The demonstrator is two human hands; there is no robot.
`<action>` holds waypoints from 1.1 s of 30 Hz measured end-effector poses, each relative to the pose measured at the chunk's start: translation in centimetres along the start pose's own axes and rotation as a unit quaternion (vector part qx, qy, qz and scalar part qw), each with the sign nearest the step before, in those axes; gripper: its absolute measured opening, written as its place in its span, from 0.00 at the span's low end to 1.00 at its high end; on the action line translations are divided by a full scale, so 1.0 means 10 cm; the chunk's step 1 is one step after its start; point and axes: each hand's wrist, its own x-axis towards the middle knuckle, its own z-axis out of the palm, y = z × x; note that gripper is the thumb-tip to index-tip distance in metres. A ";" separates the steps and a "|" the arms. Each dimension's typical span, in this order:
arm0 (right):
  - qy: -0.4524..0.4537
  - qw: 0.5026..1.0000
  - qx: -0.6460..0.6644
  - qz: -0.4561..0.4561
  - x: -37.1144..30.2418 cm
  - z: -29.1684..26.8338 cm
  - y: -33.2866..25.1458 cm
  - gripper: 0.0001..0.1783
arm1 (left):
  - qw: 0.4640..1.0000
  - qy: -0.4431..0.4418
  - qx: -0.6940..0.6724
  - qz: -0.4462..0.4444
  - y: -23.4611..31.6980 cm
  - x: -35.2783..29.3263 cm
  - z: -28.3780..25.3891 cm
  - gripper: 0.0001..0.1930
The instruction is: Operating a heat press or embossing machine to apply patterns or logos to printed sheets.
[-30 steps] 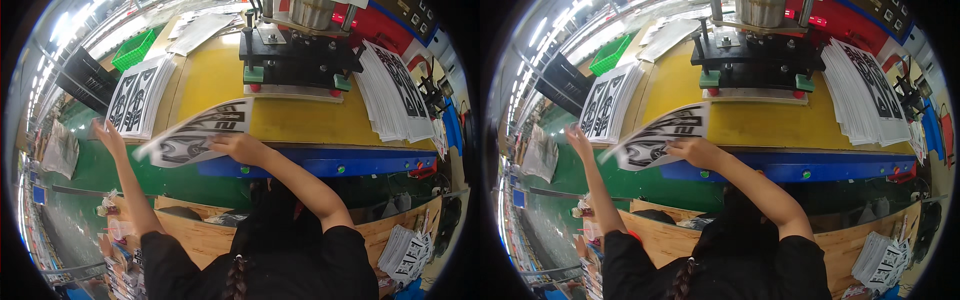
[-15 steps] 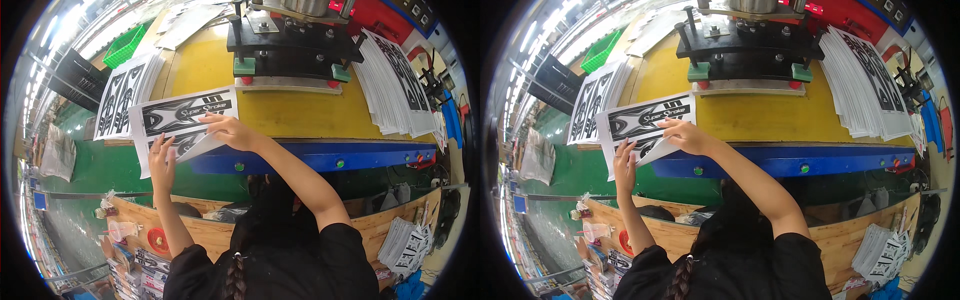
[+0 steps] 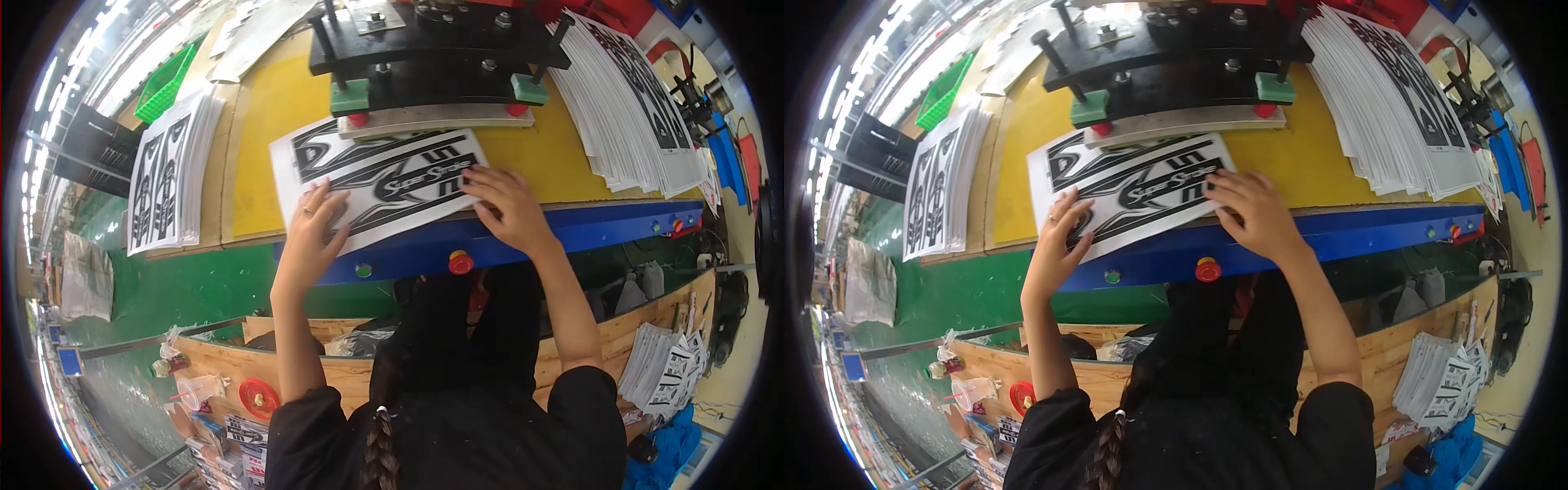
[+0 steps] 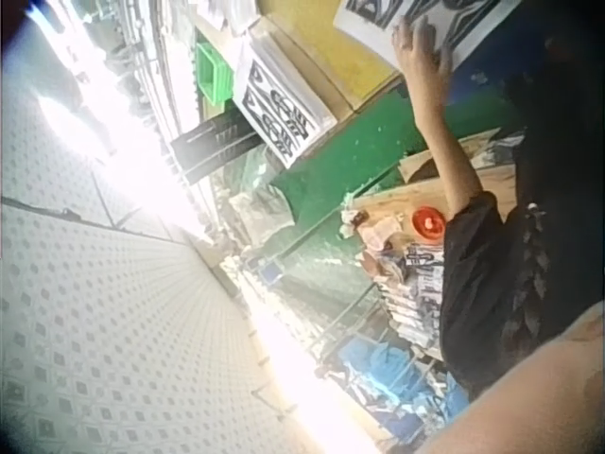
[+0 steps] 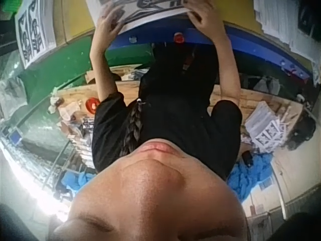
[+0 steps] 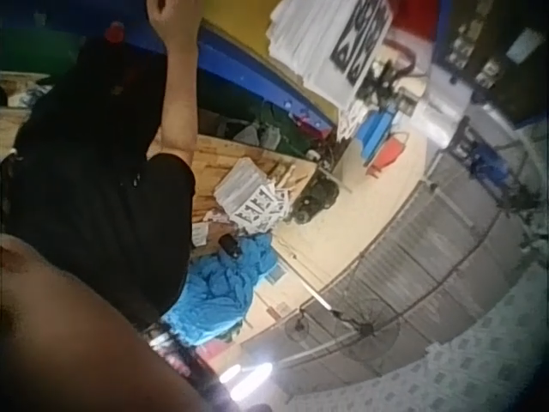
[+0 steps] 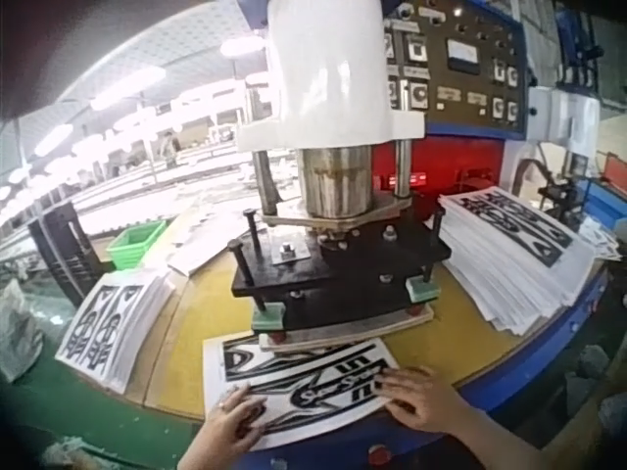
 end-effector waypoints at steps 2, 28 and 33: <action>-0.003 1.000 -0.001 0.026 -0.20 -0.24 0.17 0.13 | 0.996 0.062 0.065 -0.013 0.02 0.10 0.13 0.19; 0.019 0.991 -0.046 0.125 -0.02 -0.41 1.00 0.29 | 0.989 0.097 0.113 -0.008 -0.27 0.53 0.22 0.18; 0.011 0.988 -0.059 0.142 -0.01 -0.40 0.98 0.29 | 0.988 0.097 0.122 -0.006 -0.27 0.54 0.22 0.19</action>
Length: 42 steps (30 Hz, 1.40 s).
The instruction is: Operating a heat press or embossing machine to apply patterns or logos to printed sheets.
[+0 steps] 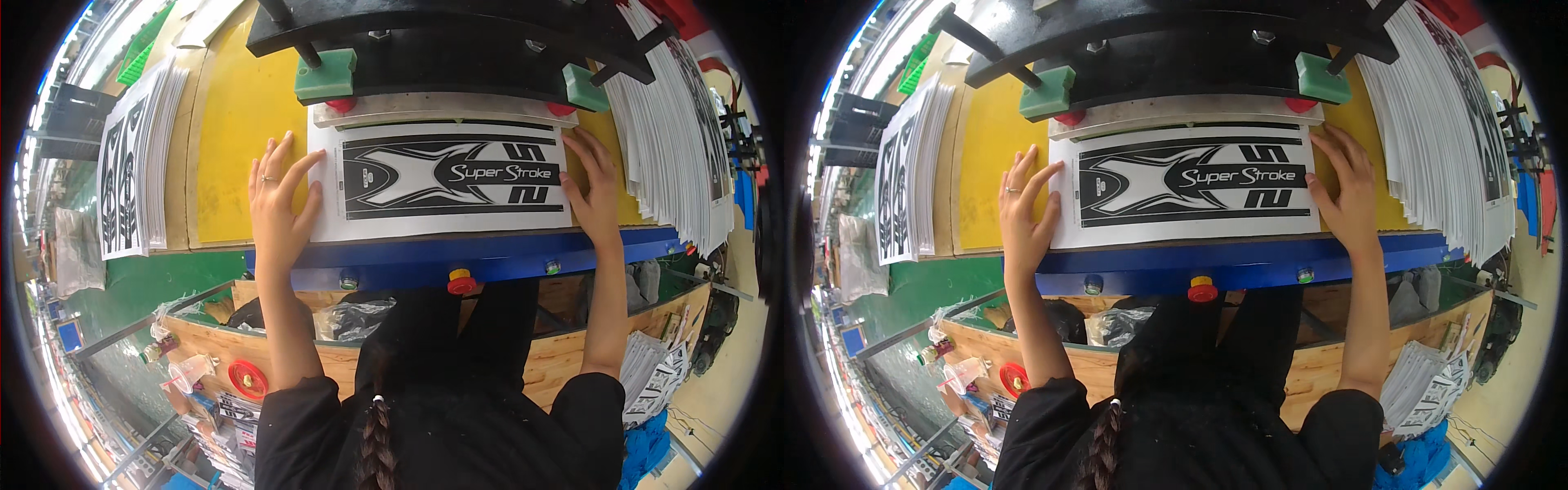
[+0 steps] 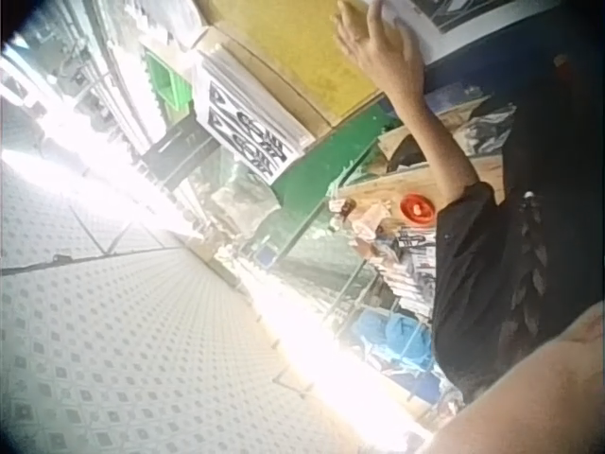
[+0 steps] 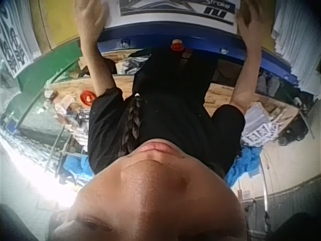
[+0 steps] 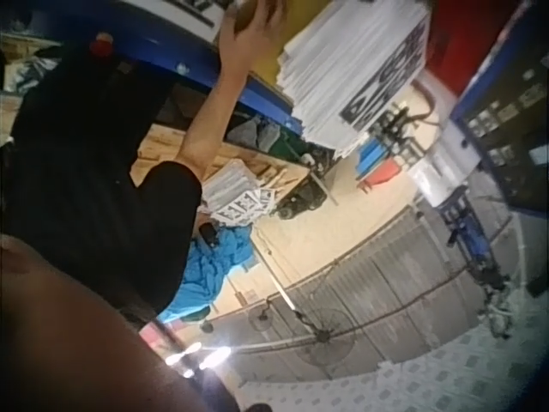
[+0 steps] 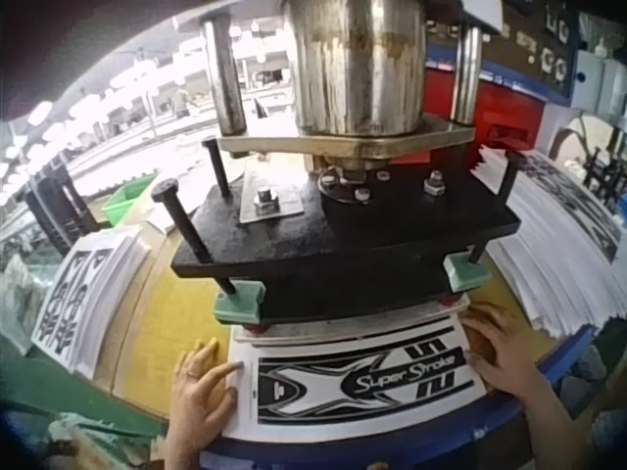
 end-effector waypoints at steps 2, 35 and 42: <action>-0.004 1.000 -0.002 -0.003 0.00 0.00 -0.01 0.29 | 1.000 -0.001 0.000 -0.003 0.00 0.00 0.00 0.20; 0.007 1.000 -0.005 0.008 0.02 0.06 -0.03 0.26 | 1.000 -0.008 -0.012 -0.021 -0.03 0.03 -0.01 0.22; 0.008 1.000 -0.010 0.011 0.03 0.07 -0.04 0.27 | 1.000 -0.011 -0.019 -0.022 -0.06 0.03 0.00 0.22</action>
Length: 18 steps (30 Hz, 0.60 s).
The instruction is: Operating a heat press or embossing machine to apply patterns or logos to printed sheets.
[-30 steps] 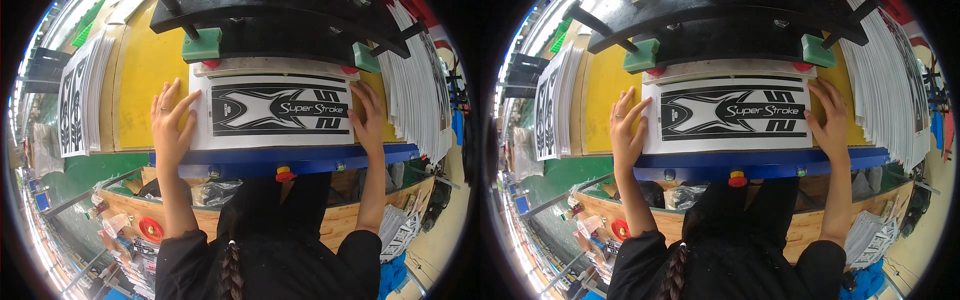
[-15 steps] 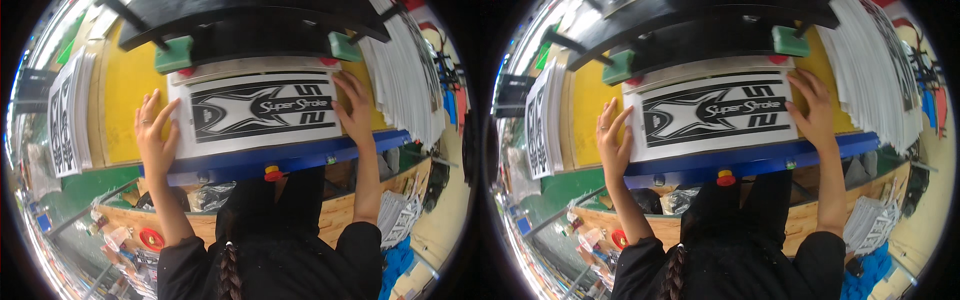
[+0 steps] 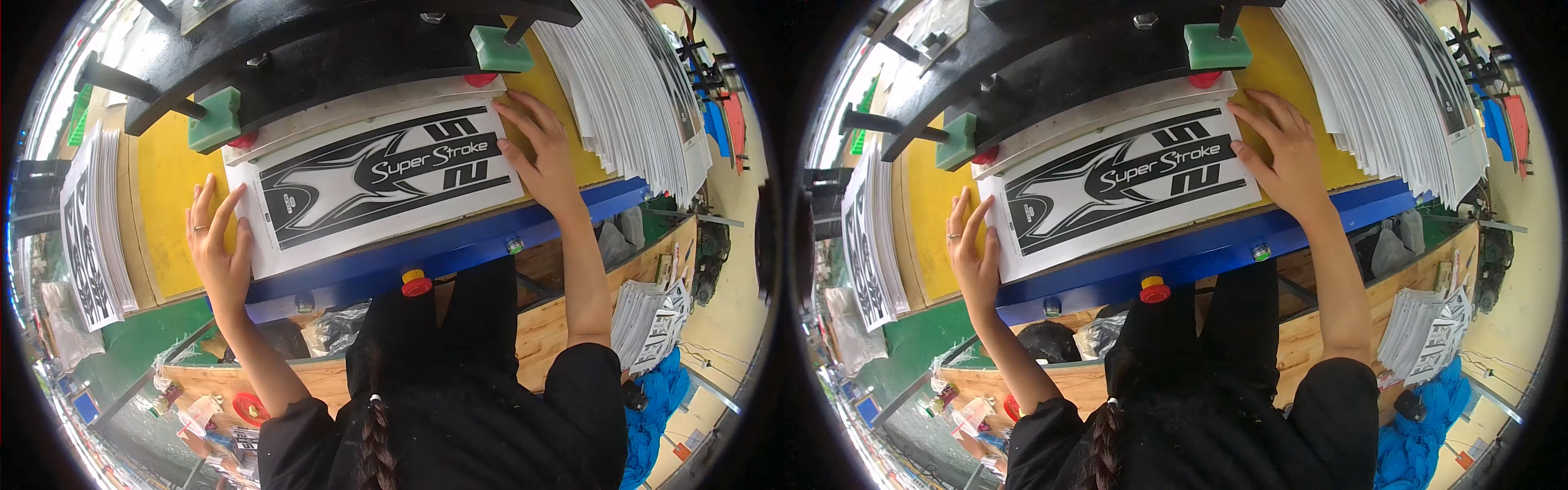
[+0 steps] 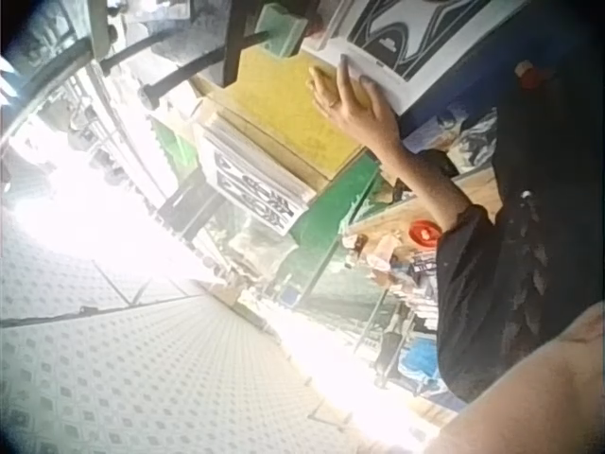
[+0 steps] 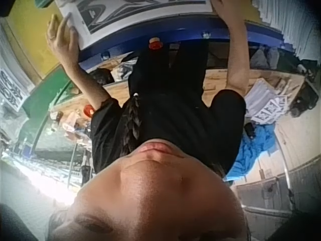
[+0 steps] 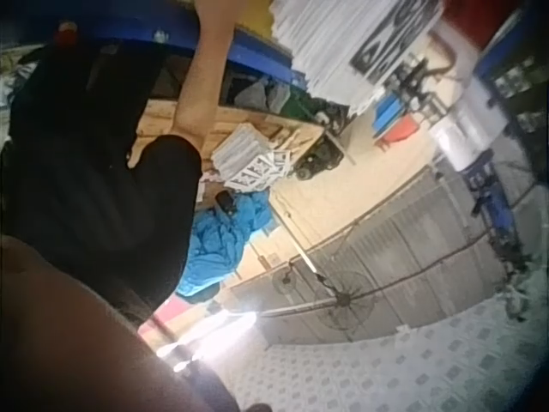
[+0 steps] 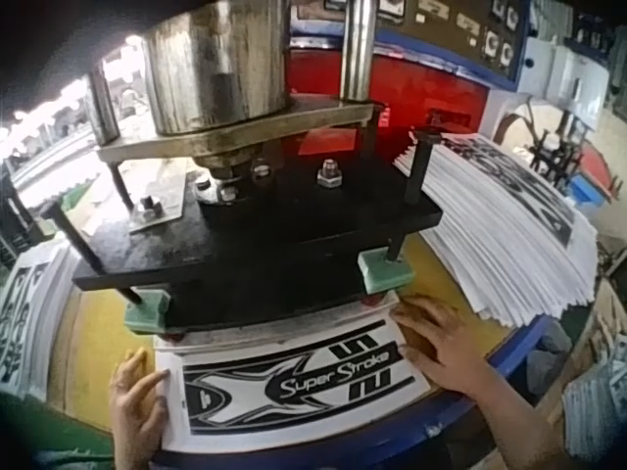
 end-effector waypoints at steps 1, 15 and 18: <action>-0.001 1.000 0.001 0.000 0.00 0.00 0.00 0.27 | 1.000 0.000 -0.001 0.000 -0.01 0.00 0.00 0.22; -0.002 1.000 0.016 -0.012 0.02 0.01 -0.01 0.30 | 1.000 0.002 -0.001 0.005 -0.03 0.01 0.00 0.22; 0.000 1.000 0.011 -0.016 0.02 0.01 -0.01 0.30 | 1.000 0.003 -0.002 0.005 -0.04 0.01 0.00 0.22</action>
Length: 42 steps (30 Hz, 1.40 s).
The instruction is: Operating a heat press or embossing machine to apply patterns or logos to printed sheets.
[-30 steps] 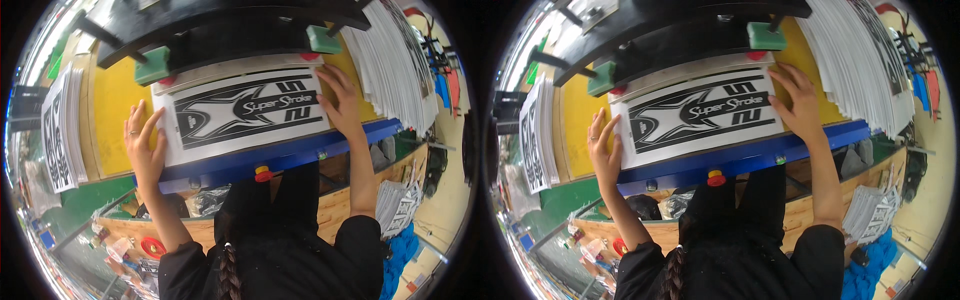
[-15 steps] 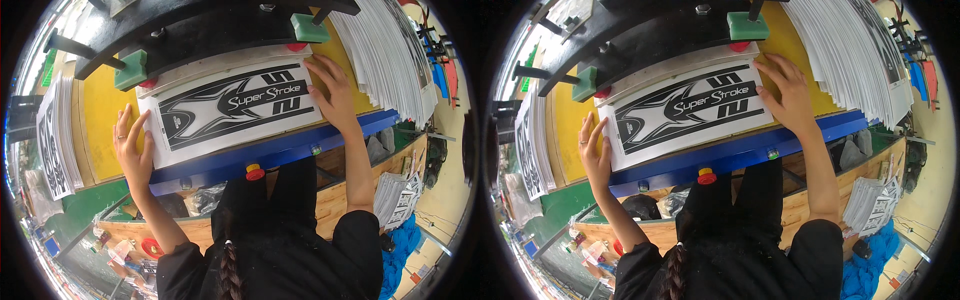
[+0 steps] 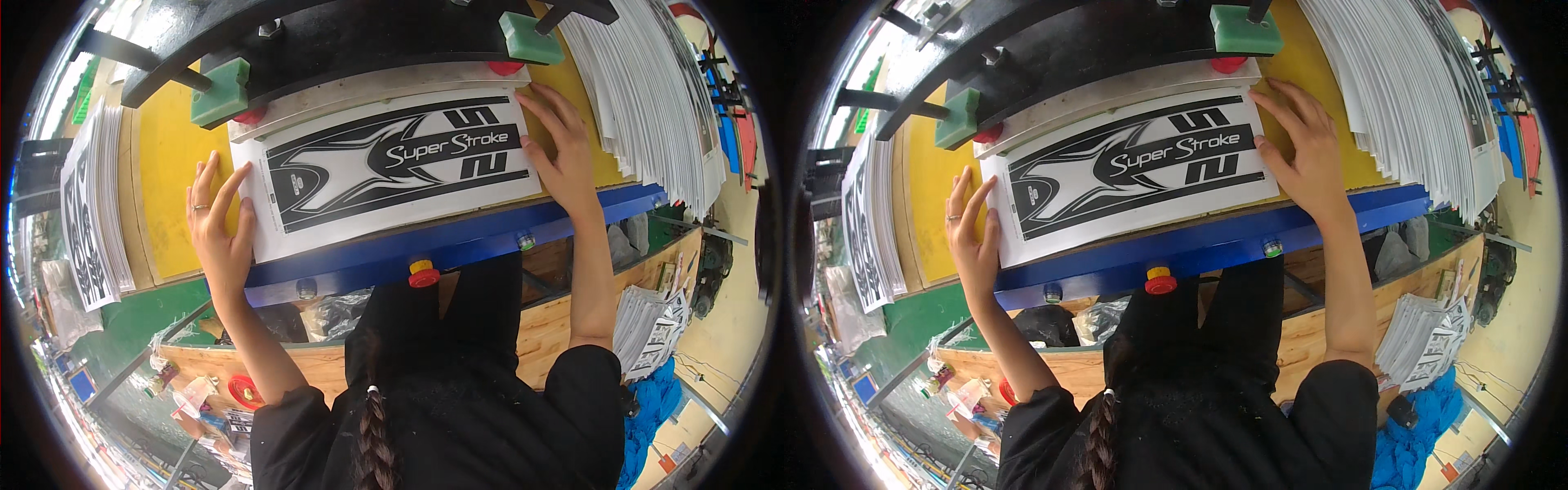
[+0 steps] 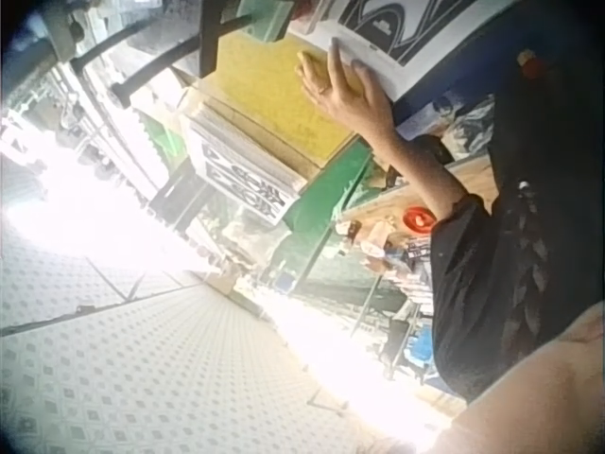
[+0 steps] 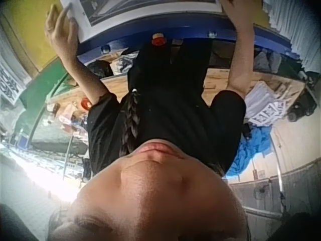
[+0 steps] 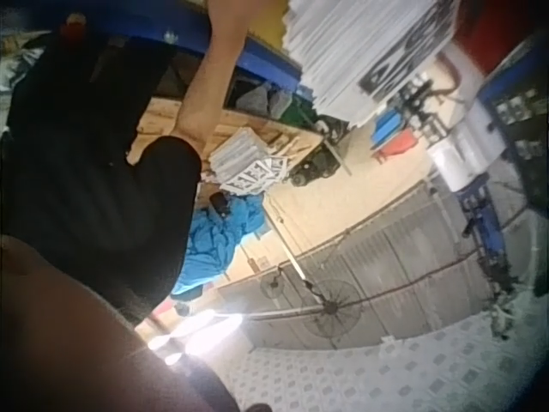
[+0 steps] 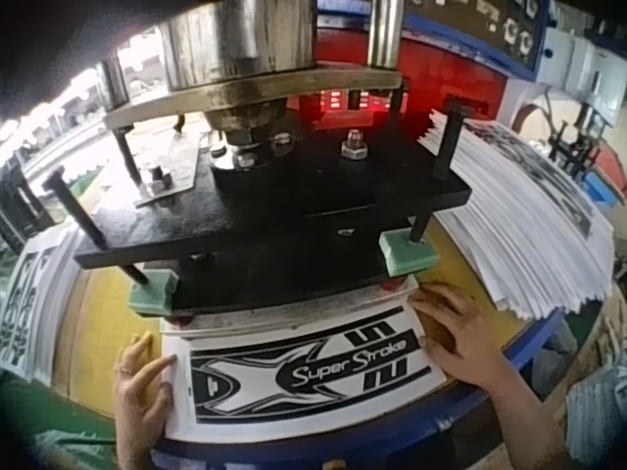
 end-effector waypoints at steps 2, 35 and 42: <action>0.000 1.000 -0.002 0.002 0.00 0.00 0.00 0.29 | 1.000 0.001 -0.002 0.000 0.00 0.00 0.00 0.22; 0.005 1.000 0.012 -0.003 0.02 0.02 0.00 0.29 | 1.000 -0.002 -0.001 0.004 0.00 0.01 -0.01 0.22; 0.006 1.000 -0.003 0.006 0.01 0.02 -0.02 0.30 | 1.000 -0.004 0.017 0.004 -0.01 0.01 0.00 0.23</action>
